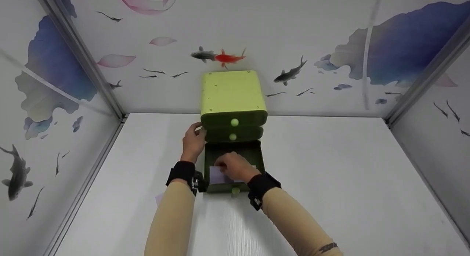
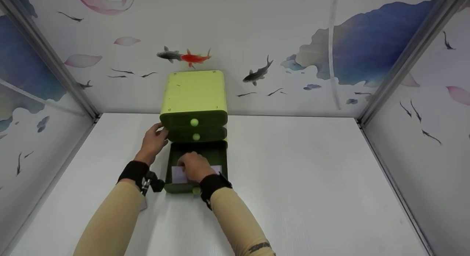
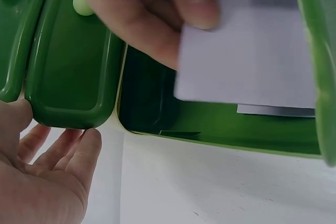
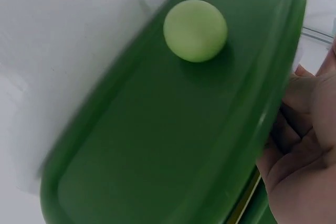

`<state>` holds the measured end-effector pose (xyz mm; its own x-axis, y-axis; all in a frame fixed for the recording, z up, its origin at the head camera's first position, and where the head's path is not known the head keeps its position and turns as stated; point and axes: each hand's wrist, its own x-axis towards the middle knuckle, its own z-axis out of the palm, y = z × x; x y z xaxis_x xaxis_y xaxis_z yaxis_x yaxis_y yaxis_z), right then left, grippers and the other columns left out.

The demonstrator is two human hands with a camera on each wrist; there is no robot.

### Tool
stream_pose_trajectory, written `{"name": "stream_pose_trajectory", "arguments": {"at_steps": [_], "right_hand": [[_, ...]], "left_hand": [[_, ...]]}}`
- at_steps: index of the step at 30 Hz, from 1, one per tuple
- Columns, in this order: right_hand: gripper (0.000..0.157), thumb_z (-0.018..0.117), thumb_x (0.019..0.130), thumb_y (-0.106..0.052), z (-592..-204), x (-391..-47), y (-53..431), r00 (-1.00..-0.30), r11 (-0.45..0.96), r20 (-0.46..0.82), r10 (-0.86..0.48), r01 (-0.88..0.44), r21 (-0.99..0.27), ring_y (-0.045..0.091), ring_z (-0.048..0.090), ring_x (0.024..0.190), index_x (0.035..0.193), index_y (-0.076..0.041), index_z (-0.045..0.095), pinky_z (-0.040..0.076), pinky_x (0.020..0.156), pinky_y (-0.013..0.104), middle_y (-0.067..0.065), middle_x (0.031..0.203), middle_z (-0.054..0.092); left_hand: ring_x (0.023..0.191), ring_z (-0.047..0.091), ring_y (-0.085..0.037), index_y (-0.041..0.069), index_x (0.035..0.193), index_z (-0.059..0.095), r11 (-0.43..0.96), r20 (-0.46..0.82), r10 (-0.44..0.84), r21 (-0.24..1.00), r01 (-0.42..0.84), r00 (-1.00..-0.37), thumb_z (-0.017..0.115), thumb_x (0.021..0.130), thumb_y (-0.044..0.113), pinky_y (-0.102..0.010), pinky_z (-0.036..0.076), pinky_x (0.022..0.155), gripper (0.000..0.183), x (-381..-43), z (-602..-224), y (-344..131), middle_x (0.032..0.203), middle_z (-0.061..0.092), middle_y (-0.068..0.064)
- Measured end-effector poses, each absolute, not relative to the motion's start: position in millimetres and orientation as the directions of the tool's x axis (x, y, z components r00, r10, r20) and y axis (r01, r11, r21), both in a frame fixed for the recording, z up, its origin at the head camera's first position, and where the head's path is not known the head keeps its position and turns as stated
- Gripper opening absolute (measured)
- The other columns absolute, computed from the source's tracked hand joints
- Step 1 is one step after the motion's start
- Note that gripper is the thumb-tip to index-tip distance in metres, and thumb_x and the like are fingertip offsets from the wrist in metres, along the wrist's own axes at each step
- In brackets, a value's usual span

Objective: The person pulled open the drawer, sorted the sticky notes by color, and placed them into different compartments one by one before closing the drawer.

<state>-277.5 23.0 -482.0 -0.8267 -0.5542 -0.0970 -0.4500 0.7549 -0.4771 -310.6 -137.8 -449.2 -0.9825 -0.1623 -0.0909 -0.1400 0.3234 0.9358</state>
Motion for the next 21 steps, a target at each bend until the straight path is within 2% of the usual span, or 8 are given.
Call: {"name": "stream_pose_trajectory", "arguments": {"at_steps": [4,10,15,21], "right_hand": [[0.03,0.055,0.093,0.0,-487.4,-276.2,21.2,-0.847,0.798,-0.146,-0.511,-0.405,-0.447,0.018,0.064,0.101,0.117,-0.012,0.071,0.053,0.092,0.037,0.004,0.109,0.071],[0.032,0.065,0.089,-0.003,-494.4,-276.7,21.1,-0.857,0.836,-0.165,-0.488,-0.405,-0.371,0.022,0.064,0.109,0.12,-0.011,0.07,0.052,0.094,0.039,0.006,0.114,0.069],[0.038,0.068,0.085,-0.002,-496.4,-277.3,23.6,-0.852,0.84,-0.179,-0.491,-0.41,-0.354,0.021,0.065,0.107,0.121,-0.014,0.069,0.053,0.093,0.038,0.004,0.115,0.07],[0.033,0.072,0.085,-0.007,-497.2,-277.2,26.5,-0.855,0.848,-0.177,-0.488,-0.416,-0.328,0.023,0.064,0.105,0.117,-0.015,0.071,0.053,0.09,0.04,0.004,0.11,0.071]], "left_hand": [[0.123,0.057,-0.028,0.012,0.144,0.045,0.336,-0.084,-0.159,0.932,-0.134,-0.984,0.043,0.104,0.032,-0.042,0.048,0.098,0.044,-310.0,-449.5,-138.5,0.135,0.057,-0.016],[0.123,0.057,-0.026,0.014,0.143,0.045,0.319,-0.103,-0.163,0.935,-0.152,-0.981,0.043,0.104,0.032,-0.042,0.048,0.099,0.043,-310.6,-449.8,-138.5,0.135,0.057,-0.015],[0.122,0.058,-0.026,0.014,0.143,0.046,0.32,-0.103,-0.168,0.935,-0.153,-0.981,0.043,0.104,0.033,-0.042,0.047,0.1,0.043,-310.5,-448.3,-138.9,0.134,0.058,-0.015],[0.124,0.057,-0.026,0.014,0.143,0.045,0.319,-0.11,-0.164,0.935,-0.158,-0.98,0.043,0.104,0.034,-0.043,0.047,0.101,0.044,-310.7,-449.8,-139.0,0.136,0.058,-0.015]]}}
